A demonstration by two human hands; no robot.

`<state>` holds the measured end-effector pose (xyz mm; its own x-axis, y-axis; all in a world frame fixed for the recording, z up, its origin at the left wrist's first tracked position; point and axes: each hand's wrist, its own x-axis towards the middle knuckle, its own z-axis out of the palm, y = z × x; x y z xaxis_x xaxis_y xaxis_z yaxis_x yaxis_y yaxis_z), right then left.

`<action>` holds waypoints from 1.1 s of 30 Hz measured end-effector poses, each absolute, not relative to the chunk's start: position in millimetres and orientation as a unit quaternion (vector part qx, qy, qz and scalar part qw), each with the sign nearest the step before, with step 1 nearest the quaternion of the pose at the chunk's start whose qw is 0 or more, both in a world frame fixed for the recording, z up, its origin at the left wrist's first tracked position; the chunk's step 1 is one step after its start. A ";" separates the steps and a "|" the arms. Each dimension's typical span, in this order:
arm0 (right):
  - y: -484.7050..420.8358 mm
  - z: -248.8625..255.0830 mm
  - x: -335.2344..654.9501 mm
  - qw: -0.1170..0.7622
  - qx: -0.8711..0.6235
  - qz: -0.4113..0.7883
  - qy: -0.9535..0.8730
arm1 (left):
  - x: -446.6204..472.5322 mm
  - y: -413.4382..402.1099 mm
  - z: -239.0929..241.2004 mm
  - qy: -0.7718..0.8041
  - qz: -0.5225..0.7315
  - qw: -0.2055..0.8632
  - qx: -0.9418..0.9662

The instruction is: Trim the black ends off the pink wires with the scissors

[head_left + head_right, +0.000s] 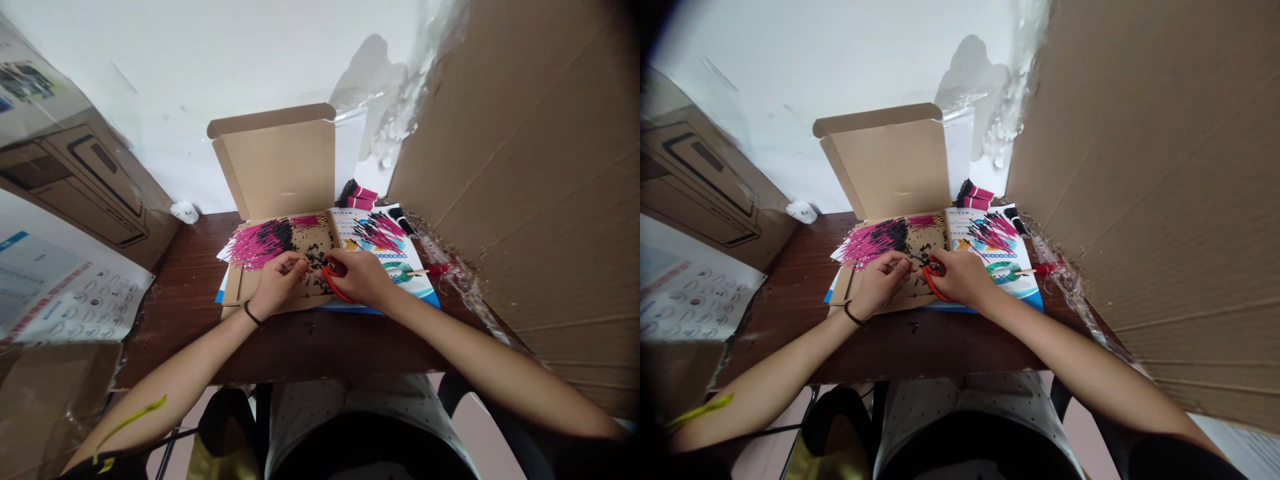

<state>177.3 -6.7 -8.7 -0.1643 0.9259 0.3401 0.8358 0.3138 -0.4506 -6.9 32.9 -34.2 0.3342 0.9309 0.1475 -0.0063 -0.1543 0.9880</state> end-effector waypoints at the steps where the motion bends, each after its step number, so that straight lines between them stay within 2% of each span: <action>1: -6.2 -9.4 177.4 0.282 -0.579 0.077 -0.761 | -6.7 33.1 -34.7 0.372 0.442 0.530 0.621; 25: -4.9 -7.3 181.2 0.218 -0.571 0.060 -0.789 | -7.5 31.0 -28.6 0.370 0.440 0.467 0.672; 33: -4.5 -7.9 182.0 0.233 -0.581 0.038 -0.779 | -6.2 32.1 -30.1 0.363 0.444 0.477 0.666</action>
<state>182.0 -4.5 -7.9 -0.2167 0.9227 0.3188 0.8868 0.3226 -0.3309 -6.2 32.1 -30.1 0.3413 0.9074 0.2454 0.0606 -0.2818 0.9576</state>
